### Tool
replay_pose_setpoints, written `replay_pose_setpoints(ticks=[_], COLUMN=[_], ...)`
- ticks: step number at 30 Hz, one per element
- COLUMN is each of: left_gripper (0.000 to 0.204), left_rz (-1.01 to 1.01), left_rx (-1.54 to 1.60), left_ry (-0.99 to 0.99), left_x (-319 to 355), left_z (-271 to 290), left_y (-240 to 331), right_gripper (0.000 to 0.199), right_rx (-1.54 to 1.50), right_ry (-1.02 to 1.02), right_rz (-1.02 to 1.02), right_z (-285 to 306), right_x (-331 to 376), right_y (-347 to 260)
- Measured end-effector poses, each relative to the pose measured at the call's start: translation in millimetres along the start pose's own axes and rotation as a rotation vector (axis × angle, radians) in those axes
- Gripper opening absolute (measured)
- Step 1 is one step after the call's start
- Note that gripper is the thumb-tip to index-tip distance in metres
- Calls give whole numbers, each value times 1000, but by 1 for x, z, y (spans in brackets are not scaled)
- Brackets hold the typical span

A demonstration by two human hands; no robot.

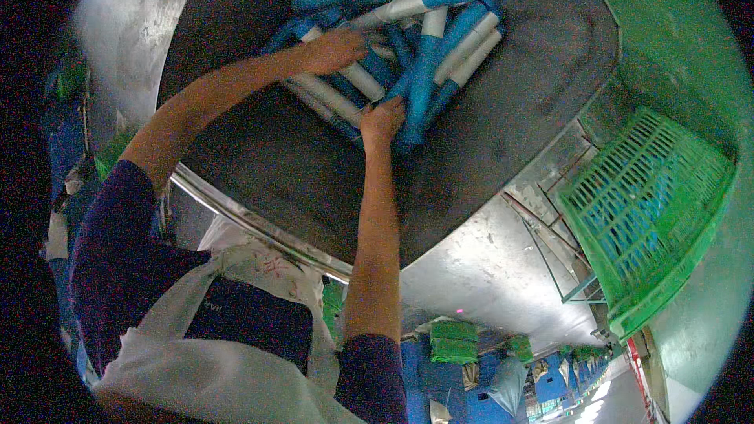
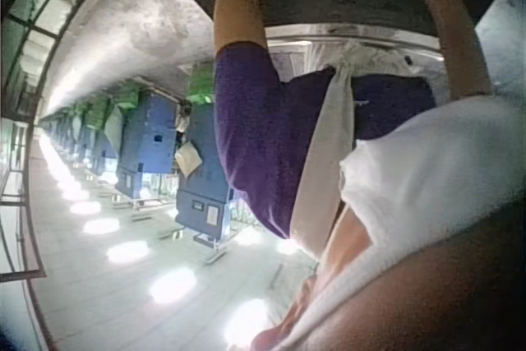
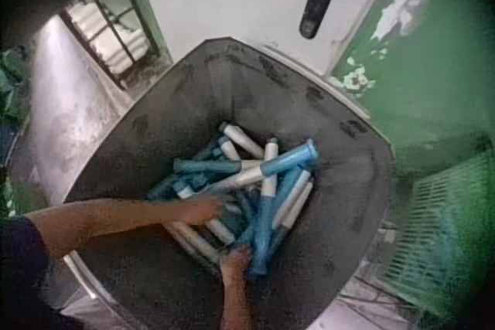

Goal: The person threads white yarn through guides on a textile machine, then removes blue and white spools from a metal bin and places them into a green crate. The person handles spools one at a time and ties off yarn ends.

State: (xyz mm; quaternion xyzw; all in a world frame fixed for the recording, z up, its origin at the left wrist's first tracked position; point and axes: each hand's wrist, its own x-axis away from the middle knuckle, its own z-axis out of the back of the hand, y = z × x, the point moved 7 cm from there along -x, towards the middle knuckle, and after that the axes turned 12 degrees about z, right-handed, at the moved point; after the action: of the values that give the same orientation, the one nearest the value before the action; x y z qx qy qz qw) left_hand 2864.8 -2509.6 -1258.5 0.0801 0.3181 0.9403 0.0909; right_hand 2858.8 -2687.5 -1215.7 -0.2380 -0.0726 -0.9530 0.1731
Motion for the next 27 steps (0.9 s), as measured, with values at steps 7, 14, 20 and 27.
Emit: replay_pose_setpoints(ticks=[7, 14, 20, 27], left_gripper=[106, 119, 116, 63], left_rz=[466, 463, 225, 629], left_rx=[-13, 22, 401, 784], left_ry=[-1002, -1302, -1613, -1484], left_x=[-31, 15, 74, 122], left_z=[-52, -58, -47, 75], left_y=[-63, -34, 11, 43], right_gripper=[89, 43, 37, 44], right_rx=[-349, -1081, -1822, -1532], right_ry=[101, -163, -171, -374], right_rz=[-29, -320, -535, -317], right_z=[-10, 55, 133, 190], right_x=[-13, 37, 111, 236], right_y=[42, 48, 13, 11])
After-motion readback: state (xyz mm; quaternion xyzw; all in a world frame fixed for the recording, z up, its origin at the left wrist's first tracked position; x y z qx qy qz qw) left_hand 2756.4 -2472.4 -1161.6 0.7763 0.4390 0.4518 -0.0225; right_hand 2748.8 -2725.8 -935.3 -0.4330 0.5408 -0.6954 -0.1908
